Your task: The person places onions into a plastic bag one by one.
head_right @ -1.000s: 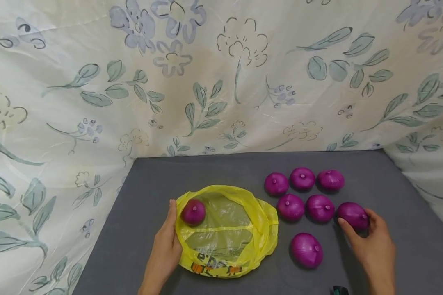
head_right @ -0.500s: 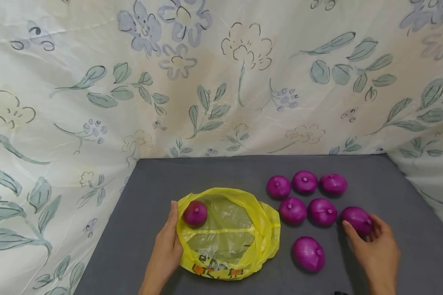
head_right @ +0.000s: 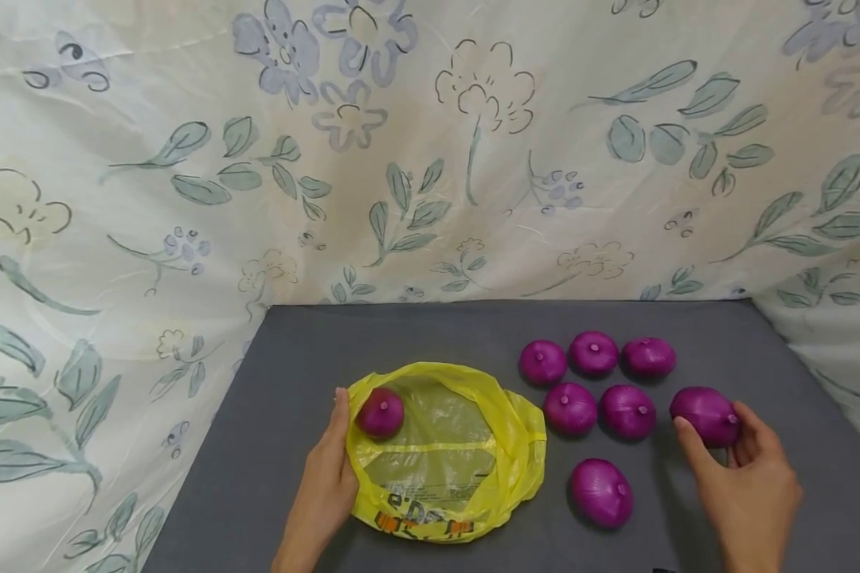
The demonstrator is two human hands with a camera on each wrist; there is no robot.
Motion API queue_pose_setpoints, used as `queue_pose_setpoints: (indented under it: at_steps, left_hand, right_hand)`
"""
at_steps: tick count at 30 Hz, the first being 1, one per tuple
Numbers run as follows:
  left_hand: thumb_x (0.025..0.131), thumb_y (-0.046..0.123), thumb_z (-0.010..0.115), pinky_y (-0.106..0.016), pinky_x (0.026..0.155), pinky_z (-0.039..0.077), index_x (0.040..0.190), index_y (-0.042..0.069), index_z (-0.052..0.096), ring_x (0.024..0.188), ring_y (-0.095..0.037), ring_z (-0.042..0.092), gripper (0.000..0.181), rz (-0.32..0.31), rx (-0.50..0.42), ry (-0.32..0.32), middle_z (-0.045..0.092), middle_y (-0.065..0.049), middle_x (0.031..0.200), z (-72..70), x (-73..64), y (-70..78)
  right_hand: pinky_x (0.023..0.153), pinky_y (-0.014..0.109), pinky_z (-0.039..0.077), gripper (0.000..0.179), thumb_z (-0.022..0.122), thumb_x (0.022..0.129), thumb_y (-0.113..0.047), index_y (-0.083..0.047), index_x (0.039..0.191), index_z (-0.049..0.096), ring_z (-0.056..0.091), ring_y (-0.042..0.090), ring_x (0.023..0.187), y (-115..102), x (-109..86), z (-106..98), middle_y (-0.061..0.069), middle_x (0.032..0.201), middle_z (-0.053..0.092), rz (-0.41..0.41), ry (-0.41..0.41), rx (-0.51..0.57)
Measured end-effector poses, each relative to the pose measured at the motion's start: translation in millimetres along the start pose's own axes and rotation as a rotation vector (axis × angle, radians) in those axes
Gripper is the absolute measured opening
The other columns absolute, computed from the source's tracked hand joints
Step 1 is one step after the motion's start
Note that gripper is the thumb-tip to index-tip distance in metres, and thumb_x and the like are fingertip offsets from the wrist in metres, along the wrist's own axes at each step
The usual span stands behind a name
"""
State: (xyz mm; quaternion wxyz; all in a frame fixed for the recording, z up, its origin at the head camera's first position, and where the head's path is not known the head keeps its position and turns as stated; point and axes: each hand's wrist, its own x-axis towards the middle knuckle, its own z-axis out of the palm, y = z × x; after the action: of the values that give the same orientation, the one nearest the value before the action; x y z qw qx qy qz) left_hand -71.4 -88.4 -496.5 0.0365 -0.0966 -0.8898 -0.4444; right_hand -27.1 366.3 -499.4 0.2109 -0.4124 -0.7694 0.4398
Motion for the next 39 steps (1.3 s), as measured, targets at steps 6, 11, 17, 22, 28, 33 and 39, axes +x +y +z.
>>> queue_pose_setpoints:
  at_steps: [6, 11, 17, 22, 28, 33, 39]
  left_hand:
    - [0.087, -0.031, 0.037, -0.060, 0.117, 0.034, 0.169, 0.004, 0.015, 0.159, -0.039, 0.019, 0.092, 0.013, -0.012, 0.007, 0.011, -0.015, 0.176, -0.1, -1.3, 0.6]
    - [0.088, -0.031, 0.037, -0.058, 0.115, 0.039, 0.170, 0.004, 0.014, 0.160, -0.038, 0.016, 0.092, 0.005, -0.015, -0.006, 0.009, -0.013, 0.176, -1.1, -0.7, 0.5]
    - [0.088, -0.030, 0.036, -0.050, 0.098, 0.050, 0.170, 0.004, 0.013, 0.160, -0.038, 0.016, 0.091, 0.015, -0.007, -0.014, 0.010, -0.013, 0.176, -1.4, 0.0, 0.2]
    - [0.090, -0.029, 0.037, -0.054, 0.111, 0.044, 0.170, 0.005, 0.013, 0.160, -0.037, 0.016, 0.091, 0.008, -0.014, -0.014, 0.009, -0.012, 0.176, -1.1, 0.2, 0.5]
    - [0.091, -0.028, 0.037, -0.045, 0.100, 0.052, 0.170, 0.006, 0.013, 0.161, -0.035, 0.015, 0.090, -0.002, -0.014, -0.018, 0.009, -0.010, 0.176, -1.3, 0.5, 2.1]
    - [0.090, -0.029, 0.037, -0.027, 0.054, 0.035, 0.170, 0.007, 0.012, 0.161, -0.037, 0.015, 0.091, -0.007, -0.023, -0.030, 0.008, -0.011, 0.177, -0.8, -0.2, 2.7]
    - [0.091, -0.028, 0.037, -0.028, 0.058, 0.039, 0.170, 0.006, 0.012, 0.161, -0.037, 0.014, 0.090, -0.008, -0.025, -0.025, 0.007, -0.012, 0.177, -0.5, -0.7, 2.6]
  right_hand:
    - [0.122, 0.039, 0.031, 0.091, 0.078, 0.091, -0.052, -0.029, 0.167, 0.034, 0.036, 0.023, 0.152, -13.2, -6.2, -0.3, 0.006, 0.167, 0.034, 0.011, 0.006, 0.020]
    - [0.119, 0.032, 0.034, 0.087, 0.083, 0.089, -0.049, -0.035, 0.164, 0.040, 0.040, 0.018, 0.150, -23.6, -13.7, -0.8, 0.003, 0.165, 0.037, -0.023, 0.016, 0.050]
    - [0.113, 0.023, 0.037, 0.082, 0.085, 0.089, -0.041, -0.034, 0.161, 0.045, 0.045, 0.017, 0.146, -32.1, -23.7, -0.3, 0.004, 0.161, 0.043, -0.112, 0.015, 0.042]
    - [0.111, 0.020, 0.038, 0.078, 0.085, 0.091, -0.035, -0.037, 0.159, 0.047, 0.047, 0.013, 0.144, -38.3, -32.6, -0.3, 0.002, 0.160, 0.045, -0.178, 0.030, 0.049]
    - [0.107, 0.015, 0.040, 0.078, 0.087, 0.089, -0.034, -0.037, 0.158, 0.050, 0.050, 0.011, 0.141, -49.6, -43.9, -1.3, 0.000, 0.158, 0.050, -0.246, 0.027, 0.041]
    - [0.098, 0.008, 0.042, 0.077, 0.089, 0.087, -0.034, -0.037, 0.156, 0.053, 0.055, 0.008, 0.135, -50.7, -50.7, 1.6, 0.003, 0.154, 0.054, -0.303, 0.022, 0.038]
    - [0.093, 0.005, 0.043, 0.077, 0.091, 0.086, -0.024, -0.036, 0.153, 0.057, 0.058, 0.003, 0.132, -54.9, -58.0, 5.4, 0.005, 0.151, 0.058, -0.421, 0.003, 0.087]
